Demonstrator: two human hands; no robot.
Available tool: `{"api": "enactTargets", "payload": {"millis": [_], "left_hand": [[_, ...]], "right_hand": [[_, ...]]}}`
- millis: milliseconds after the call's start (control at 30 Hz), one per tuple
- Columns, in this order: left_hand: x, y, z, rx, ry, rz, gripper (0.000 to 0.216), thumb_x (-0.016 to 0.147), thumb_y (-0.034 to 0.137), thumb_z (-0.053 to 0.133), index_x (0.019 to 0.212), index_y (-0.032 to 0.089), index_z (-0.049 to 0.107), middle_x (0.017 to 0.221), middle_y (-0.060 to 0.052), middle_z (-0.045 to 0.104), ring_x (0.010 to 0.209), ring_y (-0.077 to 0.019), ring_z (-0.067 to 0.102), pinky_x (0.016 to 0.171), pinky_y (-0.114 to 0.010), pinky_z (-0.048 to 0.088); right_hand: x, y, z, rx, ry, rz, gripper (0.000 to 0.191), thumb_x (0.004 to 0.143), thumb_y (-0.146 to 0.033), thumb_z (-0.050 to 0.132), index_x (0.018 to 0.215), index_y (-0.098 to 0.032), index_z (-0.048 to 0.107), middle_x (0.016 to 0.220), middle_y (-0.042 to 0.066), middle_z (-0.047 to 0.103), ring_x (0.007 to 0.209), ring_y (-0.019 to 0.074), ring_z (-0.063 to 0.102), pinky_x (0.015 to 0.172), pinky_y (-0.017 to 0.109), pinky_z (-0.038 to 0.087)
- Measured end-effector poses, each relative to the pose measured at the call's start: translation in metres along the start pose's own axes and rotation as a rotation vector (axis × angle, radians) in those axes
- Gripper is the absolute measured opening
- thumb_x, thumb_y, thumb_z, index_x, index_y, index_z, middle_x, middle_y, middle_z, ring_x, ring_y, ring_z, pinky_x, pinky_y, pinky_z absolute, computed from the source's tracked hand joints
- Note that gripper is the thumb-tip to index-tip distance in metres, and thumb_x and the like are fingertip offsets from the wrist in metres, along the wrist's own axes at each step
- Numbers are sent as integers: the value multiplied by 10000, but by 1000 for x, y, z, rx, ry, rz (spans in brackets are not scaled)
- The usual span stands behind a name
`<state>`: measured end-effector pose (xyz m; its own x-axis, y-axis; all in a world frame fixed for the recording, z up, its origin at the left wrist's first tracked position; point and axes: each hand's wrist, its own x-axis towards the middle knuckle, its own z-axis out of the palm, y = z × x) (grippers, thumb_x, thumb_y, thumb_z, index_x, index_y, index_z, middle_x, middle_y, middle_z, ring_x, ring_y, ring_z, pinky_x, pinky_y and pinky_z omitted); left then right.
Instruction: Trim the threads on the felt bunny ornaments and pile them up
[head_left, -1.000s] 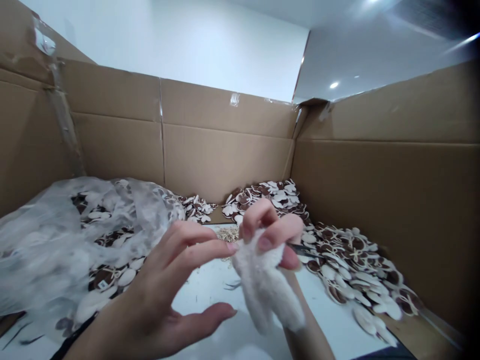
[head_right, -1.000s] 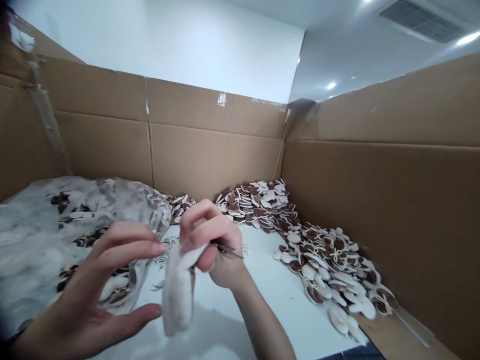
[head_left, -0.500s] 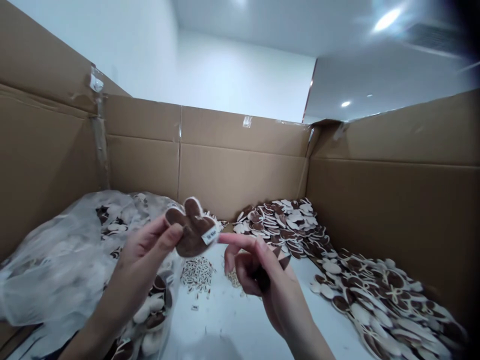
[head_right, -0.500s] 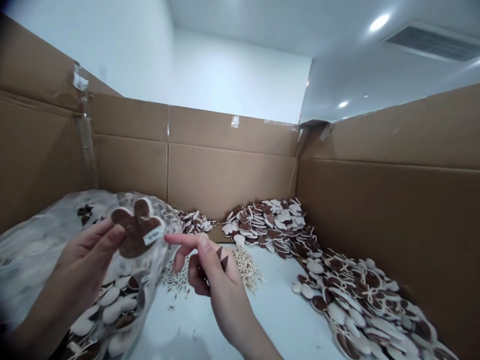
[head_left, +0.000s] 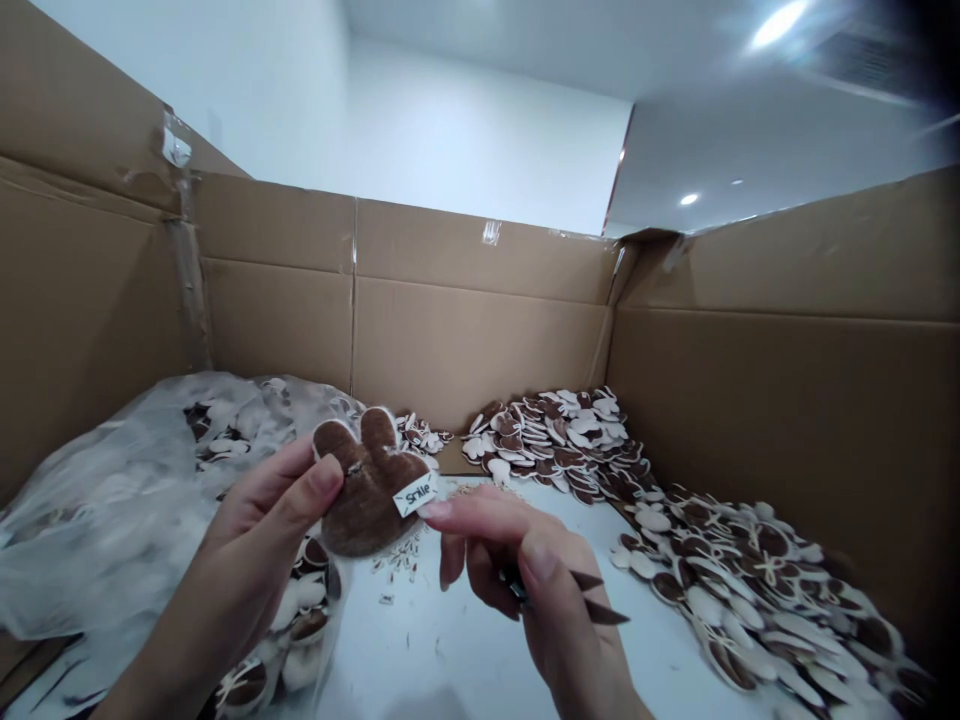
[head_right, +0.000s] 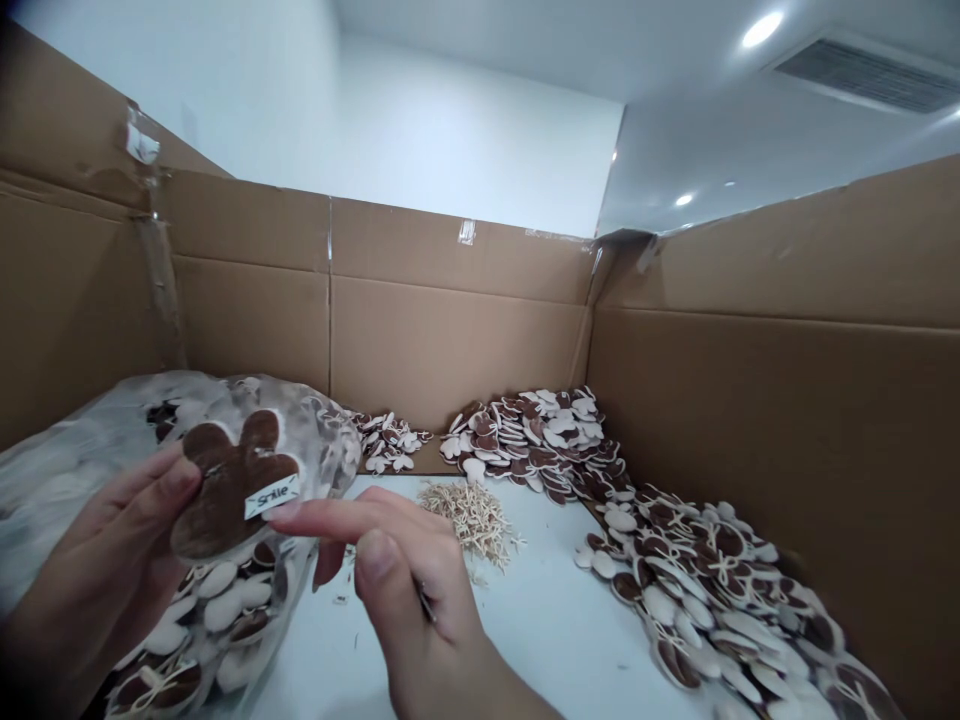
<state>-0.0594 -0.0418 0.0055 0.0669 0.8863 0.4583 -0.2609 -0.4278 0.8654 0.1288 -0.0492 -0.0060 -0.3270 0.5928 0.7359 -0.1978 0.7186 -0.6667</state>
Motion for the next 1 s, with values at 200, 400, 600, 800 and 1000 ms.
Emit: {"api": "enactTargets", "payload": {"millis": [200, 400, 600, 800, 1000], "left_hand": [[-1, -2, -5, -31, -12, 13, 242, 768, 457, 713, 927, 275, 715, 930, -17, 702, 826, -170, 648, 552, -166, 527], [0, 0, 2, -58, 48, 5, 236, 709, 458, 767, 849, 271, 736, 800, 17, 723, 694, -106, 660, 594, -113, 545], [-2, 4, 4, -84, 34, -2, 231, 706, 462, 769, 850, 285, 739, 827, 38, 731, 724, -93, 674, 600, -99, 544], [0, 2, 1, -59, 9, 1, 228, 731, 462, 750, 886, 296, 731, 869, 36, 723, 746, -100, 666, 590, -112, 544], [-2, -5, -5, 153, -149, 101, 178, 856, 455, 621, 924, 296, 663, 850, 52, 665, 767, -89, 622, 675, -130, 513]], "right_hand": [[-4, -4, 2, 4, -20, -12, 368, 993, -423, 331, 1164, -356, 651, 726, 12, 547, 521, 106, 340, 431, 224, 253], [-9, -9, 1, 13, -44, 1, 369, 994, -413, 339, 1204, -346, 634, 696, 10, 558, 465, 94, 309, 415, 223, 274], [-8, -12, 0, 81, -67, 58, 378, 989, -429, 345, 1205, -337, 641, 654, 9, 545, 455, 94, 306, 406, 219, 273], [-9, -14, 3, 163, -58, 107, 389, 972, -468, 370, 1186, -314, 656, 592, -1, 521, 454, 92, 286, 409, 225, 237], [-7, -6, 4, 300, 76, 164, 247, 909, -490, 512, 1043, -295, 586, 627, -32, 467, 516, 97, 354, 460, 218, 281]]}}
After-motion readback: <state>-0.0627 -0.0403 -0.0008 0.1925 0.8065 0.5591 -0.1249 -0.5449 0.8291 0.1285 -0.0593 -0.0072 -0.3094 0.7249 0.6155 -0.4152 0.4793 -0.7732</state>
